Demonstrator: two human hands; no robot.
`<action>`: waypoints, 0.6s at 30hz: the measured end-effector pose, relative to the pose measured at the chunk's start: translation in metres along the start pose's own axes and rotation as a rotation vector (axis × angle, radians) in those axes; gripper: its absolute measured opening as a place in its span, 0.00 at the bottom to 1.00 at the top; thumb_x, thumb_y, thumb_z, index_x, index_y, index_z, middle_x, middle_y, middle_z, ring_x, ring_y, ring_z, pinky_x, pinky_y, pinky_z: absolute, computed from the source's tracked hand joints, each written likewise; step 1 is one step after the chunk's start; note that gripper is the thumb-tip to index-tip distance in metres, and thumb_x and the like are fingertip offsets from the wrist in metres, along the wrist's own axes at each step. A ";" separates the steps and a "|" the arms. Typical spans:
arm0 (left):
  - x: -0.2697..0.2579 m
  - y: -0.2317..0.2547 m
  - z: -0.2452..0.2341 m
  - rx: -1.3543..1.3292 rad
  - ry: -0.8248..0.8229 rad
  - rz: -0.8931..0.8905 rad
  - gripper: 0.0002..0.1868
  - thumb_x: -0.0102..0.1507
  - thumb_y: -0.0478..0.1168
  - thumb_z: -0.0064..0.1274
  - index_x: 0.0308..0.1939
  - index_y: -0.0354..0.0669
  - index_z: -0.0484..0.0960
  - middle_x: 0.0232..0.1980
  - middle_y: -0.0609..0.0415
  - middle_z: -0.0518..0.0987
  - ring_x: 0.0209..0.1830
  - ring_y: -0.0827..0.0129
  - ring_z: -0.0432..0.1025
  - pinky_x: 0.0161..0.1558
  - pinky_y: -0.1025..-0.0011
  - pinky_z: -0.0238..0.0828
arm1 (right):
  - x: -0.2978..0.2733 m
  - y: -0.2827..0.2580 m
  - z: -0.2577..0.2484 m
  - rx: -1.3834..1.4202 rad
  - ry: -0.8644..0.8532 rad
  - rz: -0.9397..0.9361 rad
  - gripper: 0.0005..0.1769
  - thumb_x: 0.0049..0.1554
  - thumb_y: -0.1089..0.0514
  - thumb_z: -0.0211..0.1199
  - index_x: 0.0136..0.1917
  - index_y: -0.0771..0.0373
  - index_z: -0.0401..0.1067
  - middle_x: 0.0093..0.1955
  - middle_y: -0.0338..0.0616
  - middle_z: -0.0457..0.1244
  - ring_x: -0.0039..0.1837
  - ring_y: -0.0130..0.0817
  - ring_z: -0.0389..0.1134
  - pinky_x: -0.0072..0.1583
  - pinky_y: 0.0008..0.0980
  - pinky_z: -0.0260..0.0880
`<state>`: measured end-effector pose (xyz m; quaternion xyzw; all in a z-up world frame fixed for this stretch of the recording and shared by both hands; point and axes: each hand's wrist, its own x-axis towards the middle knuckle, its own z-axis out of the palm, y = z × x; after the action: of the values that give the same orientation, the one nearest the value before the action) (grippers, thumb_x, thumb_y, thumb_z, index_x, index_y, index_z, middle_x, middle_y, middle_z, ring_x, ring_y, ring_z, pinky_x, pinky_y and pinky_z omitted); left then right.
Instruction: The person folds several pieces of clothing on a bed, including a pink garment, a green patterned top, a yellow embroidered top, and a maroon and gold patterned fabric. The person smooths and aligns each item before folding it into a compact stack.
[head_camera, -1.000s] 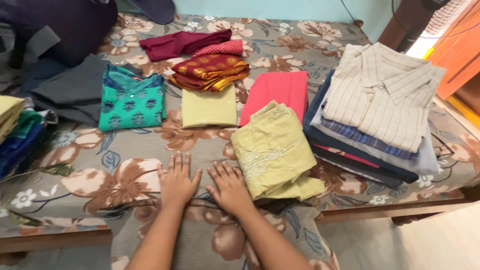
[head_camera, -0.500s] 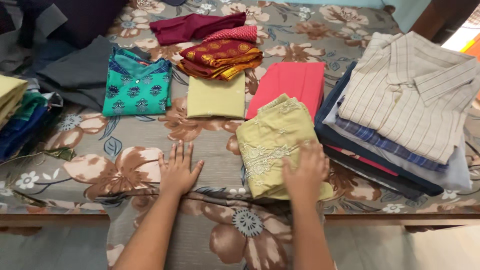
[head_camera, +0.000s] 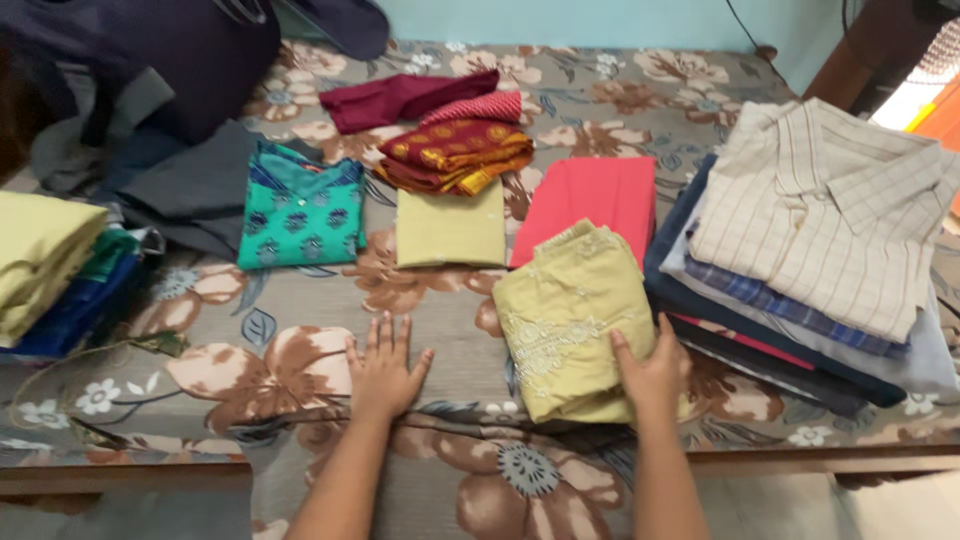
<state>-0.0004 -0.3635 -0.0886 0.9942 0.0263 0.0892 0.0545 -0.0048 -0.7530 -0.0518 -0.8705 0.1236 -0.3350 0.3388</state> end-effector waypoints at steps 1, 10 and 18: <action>-0.001 0.000 0.001 -0.004 0.000 0.002 0.42 0.66 0.70 0.33 0.79 0.58 0.52 0.83 0.53 0.46 0.83 0.60 0.38 0.75 0.40 0.22 | 0.004 -0.002 -0.009 -0.108 -0.059 0.075 0.44 0.49 0.36 0.73 0.70 0.60 0.68 0.62 0.58 0.65 0.66 0.60 0.61 0.66 0.54 0.61; 0.017 -0.019 0.042 -0.170 -0.037 0.031 0.40 0.67 0.68 0.29 0.80 0.61 0.52 0.84 0.52 0.44 0.83 0.60 0.35 0.74 0.39 0.17 | 0.013 -0.107 -0.028 0.015 -0.117 -0.054 0.31 0.50 0.40 0.70 0.58 0.64 0.74 0.56 0.57 0.69 0.57 0.54 0.70 0.56 0.46 0.70; -0.005 -0.051 -0.015 -1.971 -0.330 -0.407 0.48 0.67 0.74 0.26 0.66 0.36 0.76 0.58 0.44 0.81 0.55 0.58 0.76 0.55 0.60 0.73 | -0.071 -0.186 0.013 0.755 -0.706 -0.066 0.13 0.61 0.53 0.65 0.53 0.64 0.77 0.46 0.40 0.72 0.50 0.26 0.72 0.52 0.27 0.72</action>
<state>-0.0103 -0.3112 -0.0807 0.4837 0.1018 -0.0779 0.8658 -0.0518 -0.5776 0.0306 -0.7511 -0.1554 -0.0524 0.6395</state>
